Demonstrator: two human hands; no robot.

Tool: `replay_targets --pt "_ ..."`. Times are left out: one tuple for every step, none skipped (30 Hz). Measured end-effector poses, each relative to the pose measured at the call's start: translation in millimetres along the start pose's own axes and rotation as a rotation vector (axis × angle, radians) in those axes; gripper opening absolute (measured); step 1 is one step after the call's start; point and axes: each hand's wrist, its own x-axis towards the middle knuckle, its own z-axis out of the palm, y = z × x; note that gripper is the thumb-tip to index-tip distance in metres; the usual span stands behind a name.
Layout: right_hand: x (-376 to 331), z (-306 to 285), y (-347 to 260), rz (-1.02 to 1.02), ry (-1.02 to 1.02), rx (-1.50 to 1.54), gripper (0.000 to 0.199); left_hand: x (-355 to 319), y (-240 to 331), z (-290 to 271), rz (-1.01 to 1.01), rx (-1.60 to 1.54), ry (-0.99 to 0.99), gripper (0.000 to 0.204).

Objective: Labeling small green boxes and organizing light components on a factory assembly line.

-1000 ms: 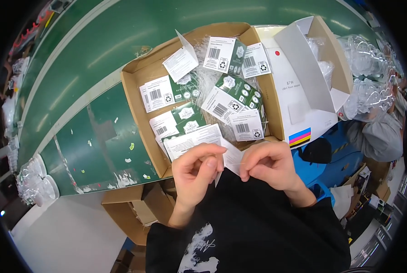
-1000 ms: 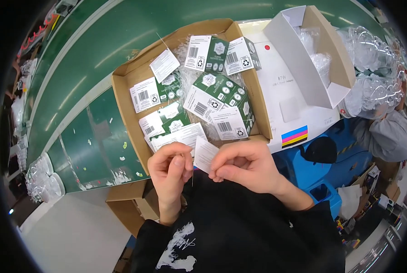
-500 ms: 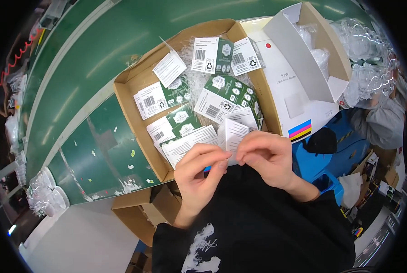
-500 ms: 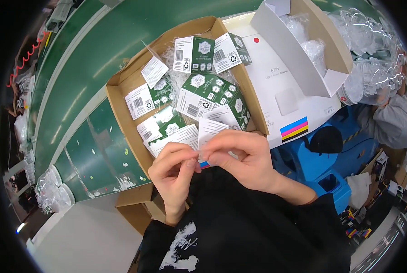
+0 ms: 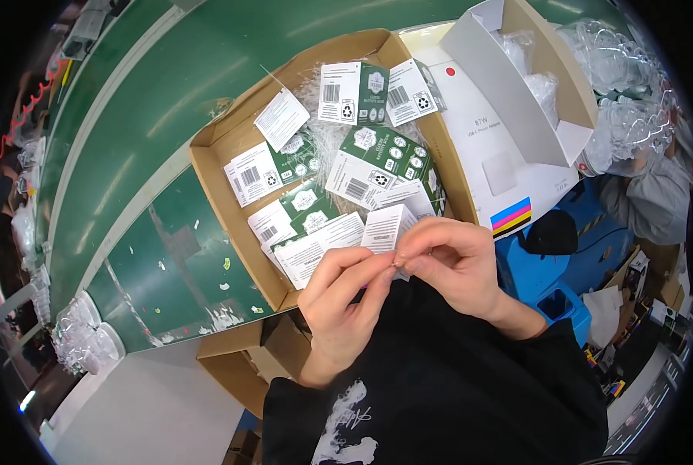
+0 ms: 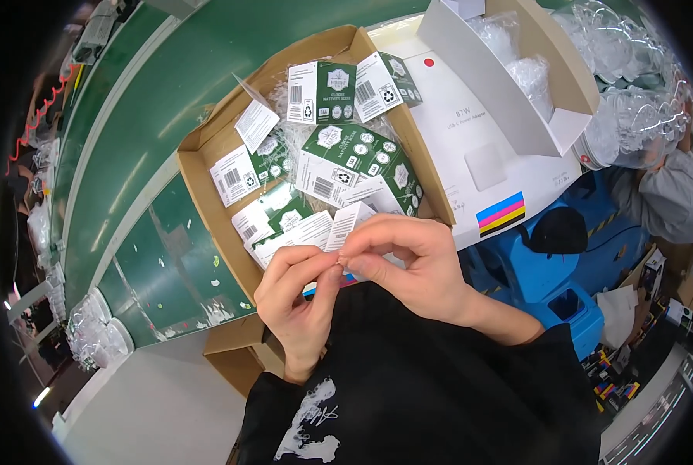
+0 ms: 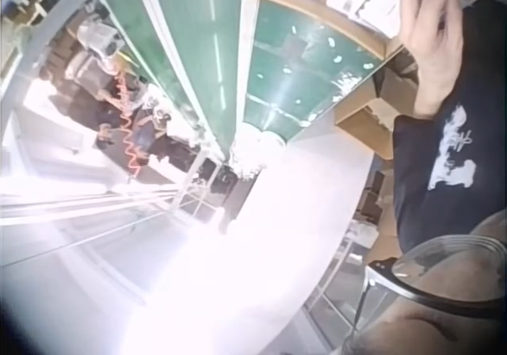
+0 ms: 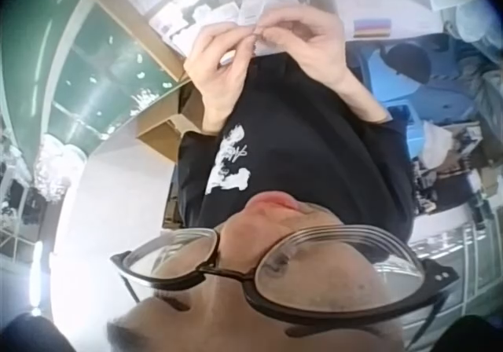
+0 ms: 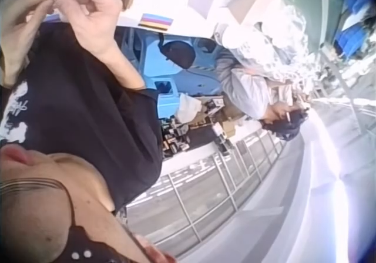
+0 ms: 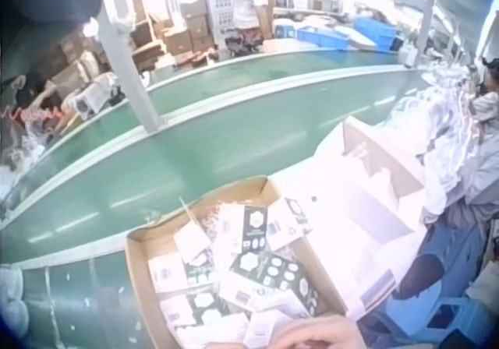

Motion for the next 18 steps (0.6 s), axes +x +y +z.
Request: replay_targets --pt "0.0 -0.3 -0.2 0.019 -0.003 0.013 0.009 0.2 0.1 0.4 0.0 0.0 -0.002 0.019" --pt "0.1 -0.3 -0.5 0.019 -0.002 0.014 0.009 0.2 0.8 0.7 0.001 0.0 0.005 0.018" --pt "0.4 -0.3 -0.7 0.018 -0.004 0.016 0.009 0.2 1.5 0.9 0.002 0.001 0.011 0.018" --pt "0.5 -0.4 -1.0 0.018 -0.007 0.017 0.009 -0.1 1.8 0.9 0.003 0.001 0.009 0.018" --pt "0.5 -0.4 -0.9 0.017 -0.006 0.018 0.009 -1.0 1.5 0.9 -0.004 0.004 0.011 0.018" --pt "0.4 -0.6 -0.9 0.029 -0.013 0.018 0.009 -1.6 1.4 0.8 -0.01 0.007 0.013 0.018" --pt "0.3 -0.8 -0.9 0.04 -0.019 0.018 0.01 -1.6 1.7 0.5 -0.01 0.008 0.012 0.018" --pt "0.4 -1.6 -0.8 0.04 -0.019 0.019 0.01 -1.5 2.0 0.3 -0.01 0.005 0.01 0.018" --pt "0.5 -2.6 -0.7 0.031 -0.037 0.011 0.011 -1.5 2.1 0.2 -0.011 0.002 0.007 0.018" --pt "0.4 -3.2 -0.6 0.023 -0.056 0.004 0.012 -1.4 1.9 0.2 -0.011 0.002 0.007 0.018" --pt "0.5 -3.1 -1.1 0.024 -0.055 0.003 0.012 -1.2 1.2 0.6 -0.008 0.007 0.011 0.018" --pt "0.7 -2.9 -2.3 0.075 -0.043 0.022 0.013 -1.2 0.6 0.9 -0.006 0.012 0.015 0.018" --pt "0.8 -2.7 -3.2 0.126 -0.032 0.04 0.014 -1.4 0.5 1.6 -0.007 0.011 0.014 0.018" --pt "0.9 -2.6 -3.8 0.127 -0.031 0.04 0.014 -1.6 1.4 2.5 -0.01 0.001 0.02 0.019" --pt "1.1 -2.6 -4.3 0.139 -0.022 0.051 0.016 -1.8 2.1 2.7 -0.014 -0.008 0.026 0.02" --pt "1.3 -2.7 -4.3 0.152 -0.012 0.061 0.018 -1.7 2.5 2.3 -0.015 -0.008 0.026 0.02" --pt "1.3 -3.4 -3.0 0.152 -0.011 0.061 0.018 -1.2 3.2 2.0 0.0 0.011 0.016 0.02" --pt "1.1 -4.3 -0.5 0.113 -0.013 0.059 0.019 -0.9 3.7 1.6 0.014 0.03 0.007 0.02"
